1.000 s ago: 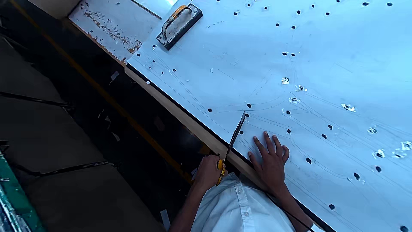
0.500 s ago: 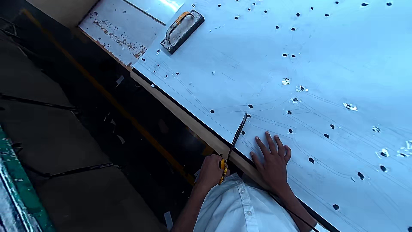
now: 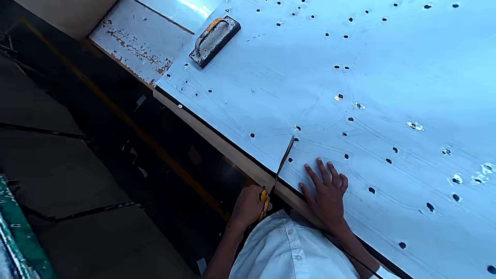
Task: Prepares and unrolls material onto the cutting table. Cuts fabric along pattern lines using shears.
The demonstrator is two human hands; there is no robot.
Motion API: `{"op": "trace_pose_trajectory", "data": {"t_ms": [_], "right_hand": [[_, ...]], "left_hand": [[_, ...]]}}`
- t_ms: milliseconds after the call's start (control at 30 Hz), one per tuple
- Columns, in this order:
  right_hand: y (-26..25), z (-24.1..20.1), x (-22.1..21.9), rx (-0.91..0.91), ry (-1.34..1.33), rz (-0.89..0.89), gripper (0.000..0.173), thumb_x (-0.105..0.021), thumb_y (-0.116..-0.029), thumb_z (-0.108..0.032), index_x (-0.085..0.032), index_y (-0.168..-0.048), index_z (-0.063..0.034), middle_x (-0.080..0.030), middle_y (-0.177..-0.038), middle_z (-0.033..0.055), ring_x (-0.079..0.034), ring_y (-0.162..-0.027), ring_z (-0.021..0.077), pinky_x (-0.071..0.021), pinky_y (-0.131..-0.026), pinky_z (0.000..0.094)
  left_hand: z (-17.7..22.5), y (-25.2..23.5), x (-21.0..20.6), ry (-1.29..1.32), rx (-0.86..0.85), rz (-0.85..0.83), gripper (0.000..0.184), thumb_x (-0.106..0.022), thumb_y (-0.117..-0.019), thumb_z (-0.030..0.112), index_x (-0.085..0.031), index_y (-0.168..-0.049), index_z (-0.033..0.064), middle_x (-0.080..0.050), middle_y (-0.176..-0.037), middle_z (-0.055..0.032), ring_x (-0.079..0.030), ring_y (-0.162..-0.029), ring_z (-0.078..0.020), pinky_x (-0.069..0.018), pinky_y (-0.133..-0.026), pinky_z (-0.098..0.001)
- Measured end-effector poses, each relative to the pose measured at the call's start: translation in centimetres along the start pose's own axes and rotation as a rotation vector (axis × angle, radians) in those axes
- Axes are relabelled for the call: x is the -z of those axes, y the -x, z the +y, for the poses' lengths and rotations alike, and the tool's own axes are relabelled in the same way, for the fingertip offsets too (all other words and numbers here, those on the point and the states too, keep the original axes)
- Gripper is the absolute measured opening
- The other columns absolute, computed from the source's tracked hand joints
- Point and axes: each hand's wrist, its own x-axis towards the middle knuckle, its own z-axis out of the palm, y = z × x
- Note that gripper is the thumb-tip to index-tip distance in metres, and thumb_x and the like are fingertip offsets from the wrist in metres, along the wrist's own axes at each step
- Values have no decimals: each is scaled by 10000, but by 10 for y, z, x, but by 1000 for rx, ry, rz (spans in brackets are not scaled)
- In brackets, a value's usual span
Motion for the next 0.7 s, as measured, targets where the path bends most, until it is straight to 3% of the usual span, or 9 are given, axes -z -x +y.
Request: {"op": "trace_pose_trajectory", "data": {"t_ms": [700], "right_hand": [[1,1,-2,-6,0,16,551,-453,-986,-613,-549,-1476,-381,-373,-1643,-12,-260,-1535,335,-174,-1159,678]], "left_hand": [[-3,-2,-2,0,-29,23,95,-750,-898,125,-716,-954,56,-729,-816,-31,-705,-671,-123,-616,-688,-310]]}}
